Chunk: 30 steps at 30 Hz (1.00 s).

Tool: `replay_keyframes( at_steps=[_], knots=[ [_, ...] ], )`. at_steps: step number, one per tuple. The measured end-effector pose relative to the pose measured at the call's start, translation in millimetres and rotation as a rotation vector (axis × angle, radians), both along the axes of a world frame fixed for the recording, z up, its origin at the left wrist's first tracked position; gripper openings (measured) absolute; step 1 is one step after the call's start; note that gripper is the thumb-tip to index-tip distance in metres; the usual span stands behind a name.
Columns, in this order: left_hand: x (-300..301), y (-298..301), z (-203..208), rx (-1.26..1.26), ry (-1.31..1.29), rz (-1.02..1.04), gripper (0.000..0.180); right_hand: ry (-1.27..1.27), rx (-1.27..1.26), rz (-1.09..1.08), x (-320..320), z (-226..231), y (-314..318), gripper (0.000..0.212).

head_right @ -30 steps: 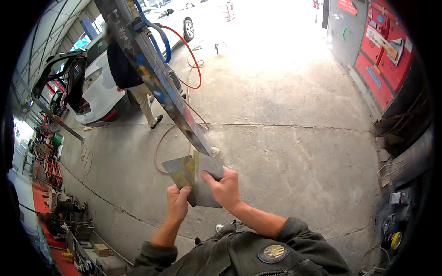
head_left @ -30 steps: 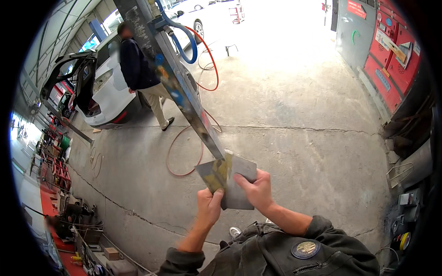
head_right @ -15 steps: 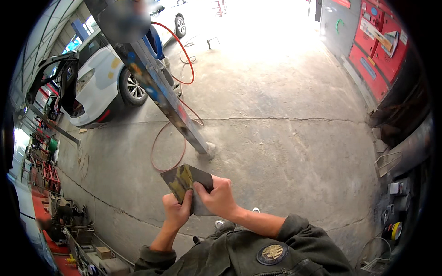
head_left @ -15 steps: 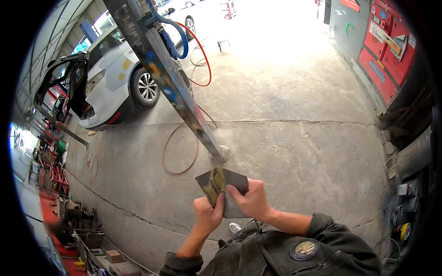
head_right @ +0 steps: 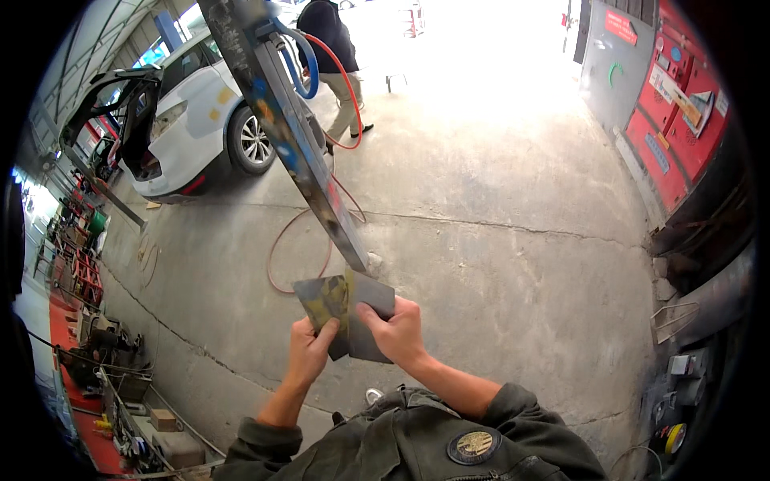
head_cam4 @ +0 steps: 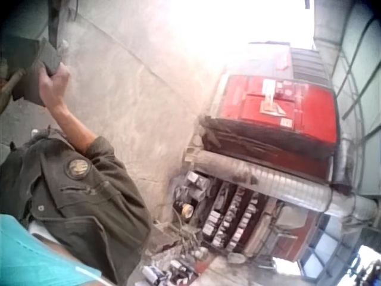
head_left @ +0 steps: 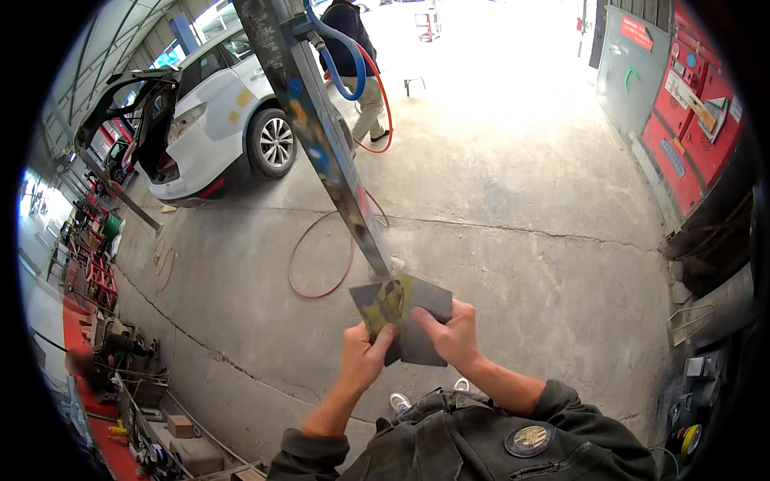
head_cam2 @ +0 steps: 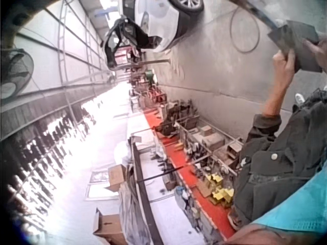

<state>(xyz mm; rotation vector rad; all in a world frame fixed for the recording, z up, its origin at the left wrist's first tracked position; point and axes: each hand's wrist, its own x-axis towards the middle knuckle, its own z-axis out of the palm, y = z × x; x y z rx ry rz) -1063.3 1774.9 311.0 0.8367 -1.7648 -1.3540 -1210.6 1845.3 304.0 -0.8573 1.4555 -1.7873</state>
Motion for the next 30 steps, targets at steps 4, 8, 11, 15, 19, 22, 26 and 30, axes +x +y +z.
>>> replay_keyframes(
  at_steps=[4, 8, 11, 15, 19, 22, 26, 30],
  knots=[
    [-10.9, 12.3, -0.3, -0.135, -0.084, 0.187, 0.016, -0.114, 0.04, -0.005, 1.3, -1.8, 2.5, 0.012],
    [-14.7, 16.9, -9.8, -0.426, -0.165, 0.237, 0.014, -0.085, 0.079, 0.011, 3.8, -2.1, 6.7, 0.012],
    [-9.4, 23.3, -12.2, -0.472, -0.2, 0.174, 0.011, -0.003, 0.054, -0.016, 6.7, -7.8, 6.3, 0.012],
    [-2.6, 21.8, -8.1, -0.386, -0.201, 0.065, 0.007, 0.158, 0.008, -0.003, 5.1, -0.3, 7.1, 0.01],
    [9.4, 11.1, -2.4, -0.315, -0.287, -0.108, 0.006, 0.45, -0.056, -0.016, 3.3, 3.5, 7.5, 0.007],
    [10.4, 1.5, 6.6, -0.295, -0.295, -0.211, 0.007, 0.504, -0.109, 0.014, 0.0, 5.0, 4.8, 0.006],
    [12.5, -11.2, 7.5, -0.252, -0.282, -0.349, 0.009, 0.56, -0.181, 0.108, -4.1, 7.4, 2.6, 0.006],
    [15.0, -20.4, -3.3, -0.072, -0.228, -0.333, 0.012, 0.582, -0.098, 0.144, -14.4, 11.5, -4.9, 0.007]
  ],
)
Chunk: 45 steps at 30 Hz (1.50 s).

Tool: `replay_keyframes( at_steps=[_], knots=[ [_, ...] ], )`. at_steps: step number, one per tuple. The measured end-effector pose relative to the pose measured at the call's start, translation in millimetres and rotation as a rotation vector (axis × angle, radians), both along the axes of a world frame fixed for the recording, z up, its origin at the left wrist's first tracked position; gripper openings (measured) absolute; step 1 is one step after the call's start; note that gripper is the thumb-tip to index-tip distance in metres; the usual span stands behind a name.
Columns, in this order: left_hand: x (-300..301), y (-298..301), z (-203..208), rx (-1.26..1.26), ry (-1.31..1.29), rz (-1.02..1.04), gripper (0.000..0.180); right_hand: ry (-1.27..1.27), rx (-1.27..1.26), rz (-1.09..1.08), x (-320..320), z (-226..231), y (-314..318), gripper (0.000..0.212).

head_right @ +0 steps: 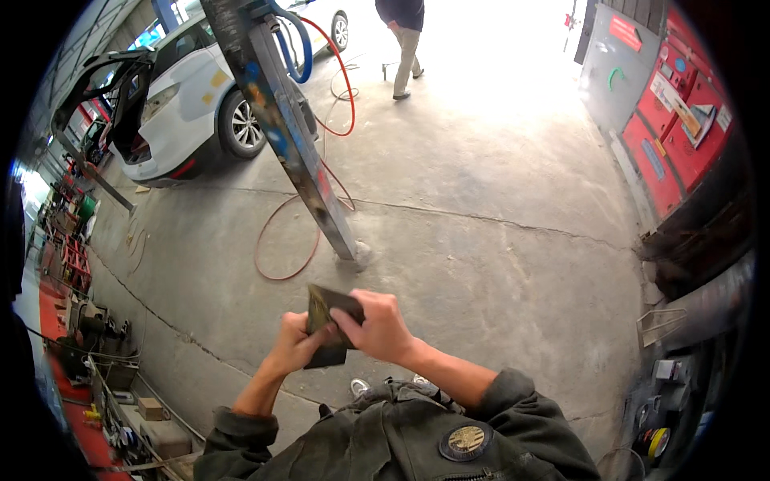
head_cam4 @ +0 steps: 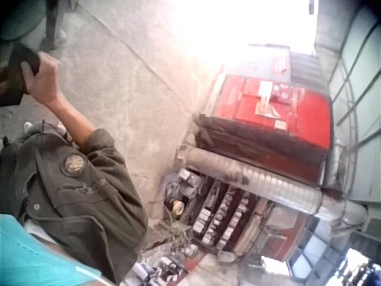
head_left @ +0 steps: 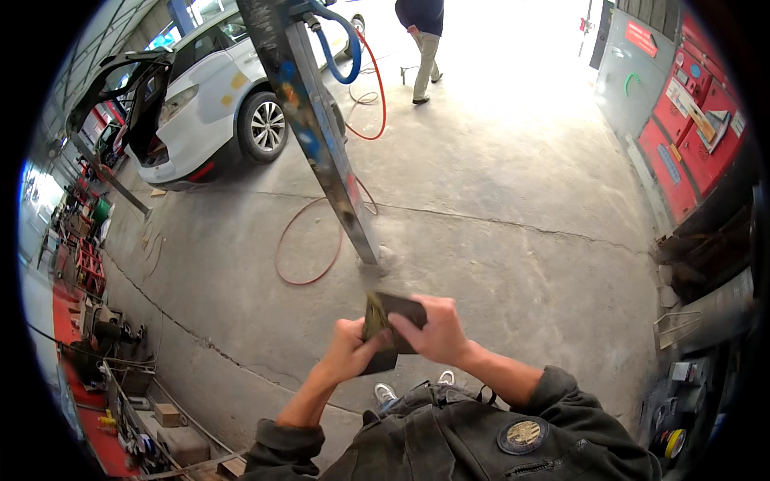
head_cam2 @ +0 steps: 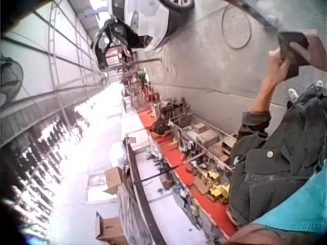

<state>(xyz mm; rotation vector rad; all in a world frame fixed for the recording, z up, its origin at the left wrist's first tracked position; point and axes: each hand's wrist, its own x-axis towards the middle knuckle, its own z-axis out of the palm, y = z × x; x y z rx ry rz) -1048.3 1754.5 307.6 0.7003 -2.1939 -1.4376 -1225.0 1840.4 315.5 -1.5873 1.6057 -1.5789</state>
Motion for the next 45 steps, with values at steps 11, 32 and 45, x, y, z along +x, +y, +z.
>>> replay_keyframes(
  at_steps=[11, 32, 45],
  knots=[
    [-38.4, 12.8, 1.1, -0.219, 0.111, 0.55, 0.019, -0.774, 0.15, -0.167, 10.1, -30.2, -11.5, 0.012],
    [-21.6, 2.9, 28.4, 0.033, -0.116, -0.116, 0.031, -0.262, 0.145, -0.041, -26.5, 4.3, -8.2, 0.019],
    [-37.5, 15.9, 10.5, 0.11, 0.108, 0.287, 0.023, -0.518, 0.247, -0.076, -37.8, -30.2, -11.6, 0.02]
  ],
)
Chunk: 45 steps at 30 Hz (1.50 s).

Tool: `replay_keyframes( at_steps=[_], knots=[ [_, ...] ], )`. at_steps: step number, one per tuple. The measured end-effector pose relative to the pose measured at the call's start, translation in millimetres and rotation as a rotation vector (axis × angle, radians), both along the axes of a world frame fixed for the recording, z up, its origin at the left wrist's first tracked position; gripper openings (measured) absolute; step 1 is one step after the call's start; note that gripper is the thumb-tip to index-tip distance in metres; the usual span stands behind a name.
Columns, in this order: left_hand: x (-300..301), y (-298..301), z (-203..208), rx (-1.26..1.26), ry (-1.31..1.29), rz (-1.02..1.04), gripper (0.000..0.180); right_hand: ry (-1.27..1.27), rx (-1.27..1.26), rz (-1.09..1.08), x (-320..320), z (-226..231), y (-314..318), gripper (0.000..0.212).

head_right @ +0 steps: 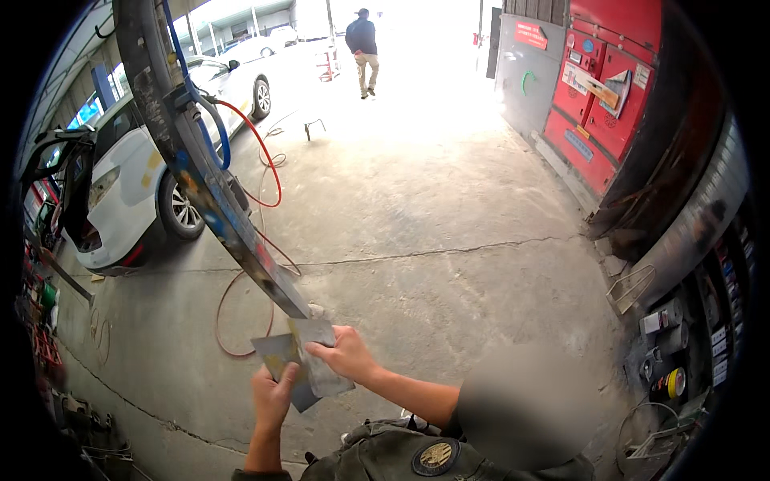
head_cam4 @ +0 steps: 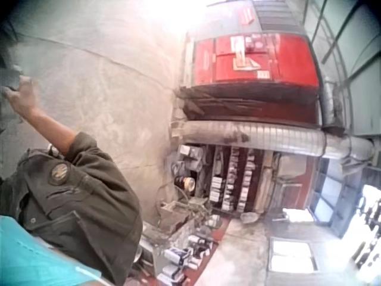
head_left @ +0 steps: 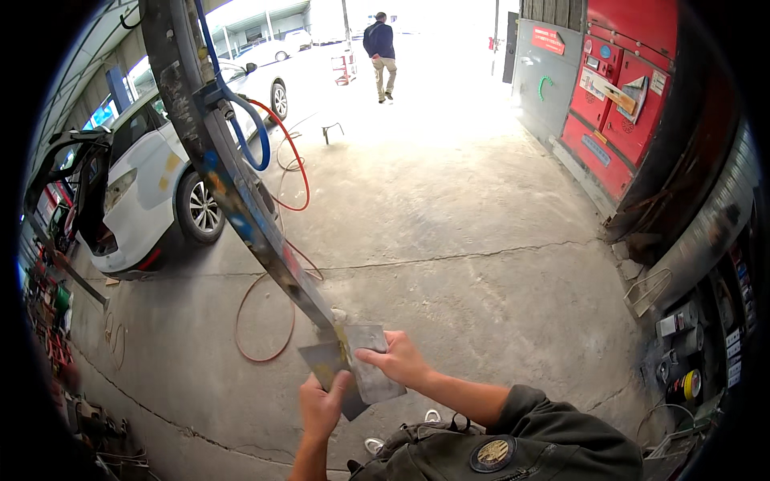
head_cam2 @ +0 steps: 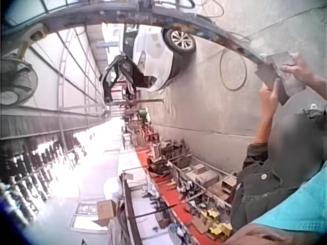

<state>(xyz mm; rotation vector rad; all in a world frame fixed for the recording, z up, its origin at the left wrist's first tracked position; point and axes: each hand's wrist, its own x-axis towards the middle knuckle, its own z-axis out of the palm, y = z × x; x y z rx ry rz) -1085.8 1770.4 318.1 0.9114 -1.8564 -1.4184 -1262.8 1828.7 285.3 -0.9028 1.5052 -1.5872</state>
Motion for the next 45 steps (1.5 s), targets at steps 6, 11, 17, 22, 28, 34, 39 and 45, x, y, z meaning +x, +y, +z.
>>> replay_keyframes(
  at_steps=[6, 11, 17, 22, 28, 34, 39, 45],
  knots=[
    [-6.3, 6.4, -10.4, -0.186, -0.001, 0.096, 0.024, -0.078, 0.005, -0.015, 15.6, 13.6, 9.2, 0.015],
    [1.5, 25.2, -6.4, -0.264, -0.202, 0.159, 0.02, 0.026, -0.034, 0.01, 40.8, 17.7, 29.0, 0.015],
    [20.9, 19.5, 0.7, -0.304, -0.157, -0.124, 0.015, 0.301, -0.126, 0.015, 50.9, 30.4, 37.3, 0.009],
    [32.2, 12.9, 7.8, -0.233, -0.202, -0.313, 0.016, 0.495, -0.216, 0.007, 53.0, 31.4, 39.4, 0.009],
    [42.7, 1.7, -17.0, -0.098, -0.163, -0.481, 0.02, 0.584, -0.176, 0.181, 42.7, 32.0, 32.5, 0.01],
    [24.6, 14.8, -1.8, -0.176, -0.218, -0.114, 0.02, 0.057, -0.029, -0.01, 44.9, 19.1, 29.8, 0.013],
    [31.1, 8.8, -9.2, -0.271, -0.226, -0.207, 0.016, 0.234, -0.067, -0.041, 51.4, 14.0, 32.2, 0.011],
    [22.9, 14.7, 2.7, -0.216, -0.247, -0.175, 0.015, 0.256, -0.119, -0.033, 48.8, 22.0, 27.6, 0.01]
  ],
)
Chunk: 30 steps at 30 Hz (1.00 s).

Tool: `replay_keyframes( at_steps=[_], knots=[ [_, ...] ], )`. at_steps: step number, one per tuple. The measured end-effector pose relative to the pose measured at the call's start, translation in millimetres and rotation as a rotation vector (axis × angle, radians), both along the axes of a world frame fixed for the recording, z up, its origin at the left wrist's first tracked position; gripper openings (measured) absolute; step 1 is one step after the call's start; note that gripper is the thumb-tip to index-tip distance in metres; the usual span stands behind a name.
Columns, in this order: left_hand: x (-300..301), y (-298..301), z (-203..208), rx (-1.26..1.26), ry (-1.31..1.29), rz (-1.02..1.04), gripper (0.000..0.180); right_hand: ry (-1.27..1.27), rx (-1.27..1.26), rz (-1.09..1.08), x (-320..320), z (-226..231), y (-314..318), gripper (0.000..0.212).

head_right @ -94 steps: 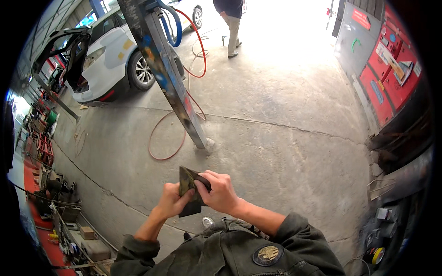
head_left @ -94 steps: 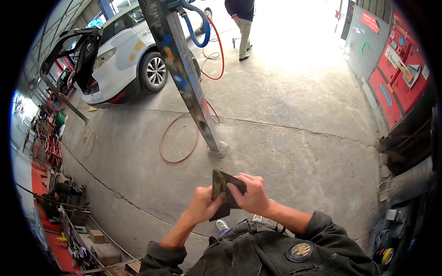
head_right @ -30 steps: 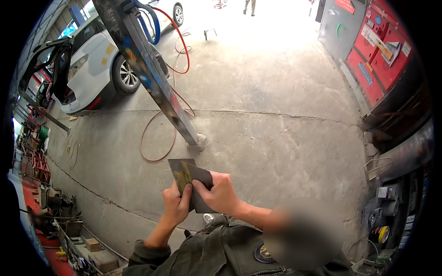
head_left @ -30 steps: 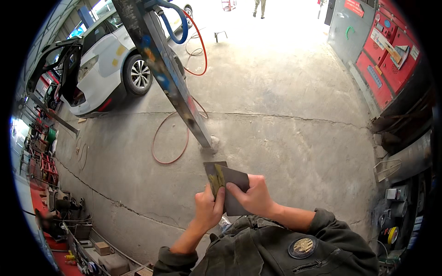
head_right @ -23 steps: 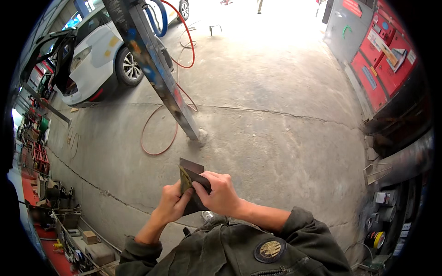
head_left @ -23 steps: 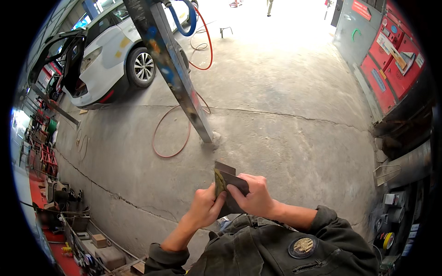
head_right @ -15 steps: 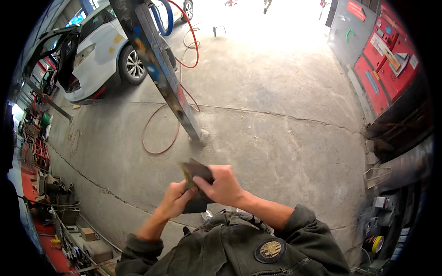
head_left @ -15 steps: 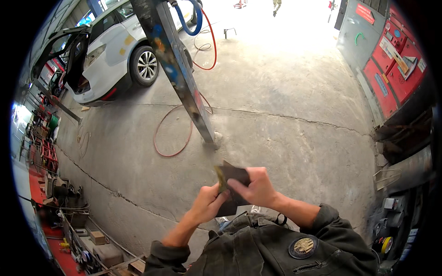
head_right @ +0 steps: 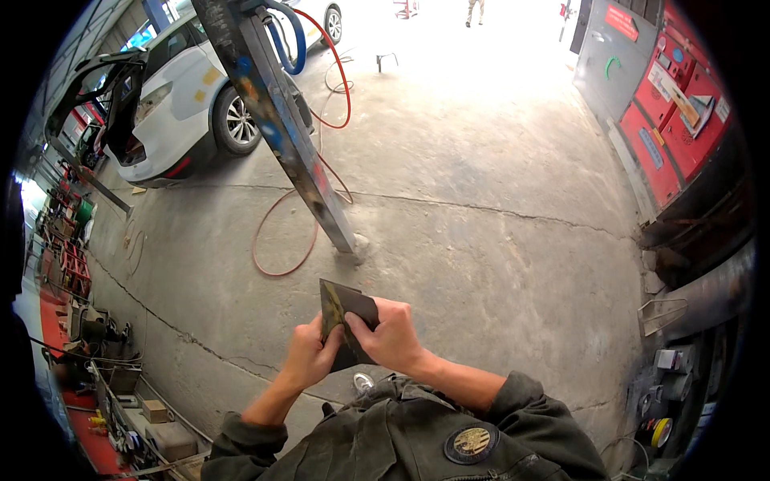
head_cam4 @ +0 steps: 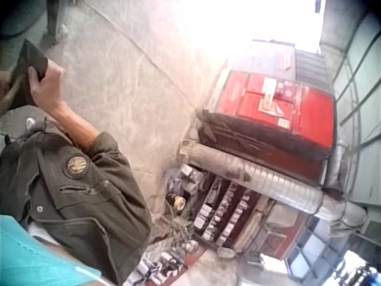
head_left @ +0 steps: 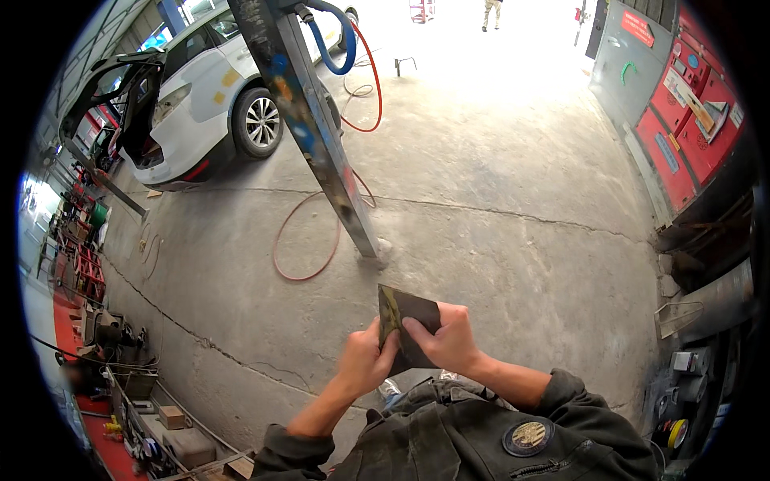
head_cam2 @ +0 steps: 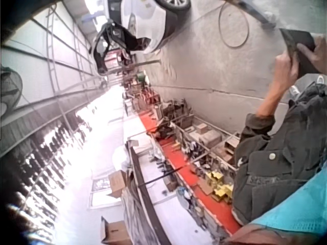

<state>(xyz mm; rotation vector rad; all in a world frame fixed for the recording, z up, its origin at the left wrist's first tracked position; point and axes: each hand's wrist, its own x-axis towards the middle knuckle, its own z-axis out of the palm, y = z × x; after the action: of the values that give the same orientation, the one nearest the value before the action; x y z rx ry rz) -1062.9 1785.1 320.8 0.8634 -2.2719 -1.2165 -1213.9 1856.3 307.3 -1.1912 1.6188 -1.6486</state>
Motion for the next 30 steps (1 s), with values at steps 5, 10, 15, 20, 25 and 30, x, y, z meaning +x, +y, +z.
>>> replay_keyframes(
  at_steps=[5, 10, 15, 20, 25, 30],
  knots=[
    [-8.9, 0.0, -6.7, 0.03, 0.129, 0.126, 0.02, -0.144, 0.074, -0.001, -0.7, 3.0, 1.7, 0.008],
    [-2.7, -5.3, -4.6, 0.027, 0.058, -0.061, 0.022, 0.146, -0.009, -0.026, -0.8, 7.7, 7.0, 0.008],
    [-1.4, -11.3, -1.3, 0.047, -0.006, -0.217, 0.02, 0.298, -0.082, 0.059, -10.0, 10.1, 5.0, 0.009],
    [-1.5, -19.4, -21.4, 0.176, 0.044, -0.226, 0.024, 0.119, 0.029, 0.155, -27.2, 3.1, -7.0, 0.014],
    [-19.7, -18.6, -8.4, 0.344, 0.074, 0.039, 0.029, -0.23, 0.119, -0.013, -46.6, -25.0, -15.1, 0.017],
    [-20.4, -8.9, -37.2, 0.625, 0.308, 0.0, 0.028, -0.213, 0.091, -0.013, -60.4, -20.7, -22.7, 0.02]
  ],
)
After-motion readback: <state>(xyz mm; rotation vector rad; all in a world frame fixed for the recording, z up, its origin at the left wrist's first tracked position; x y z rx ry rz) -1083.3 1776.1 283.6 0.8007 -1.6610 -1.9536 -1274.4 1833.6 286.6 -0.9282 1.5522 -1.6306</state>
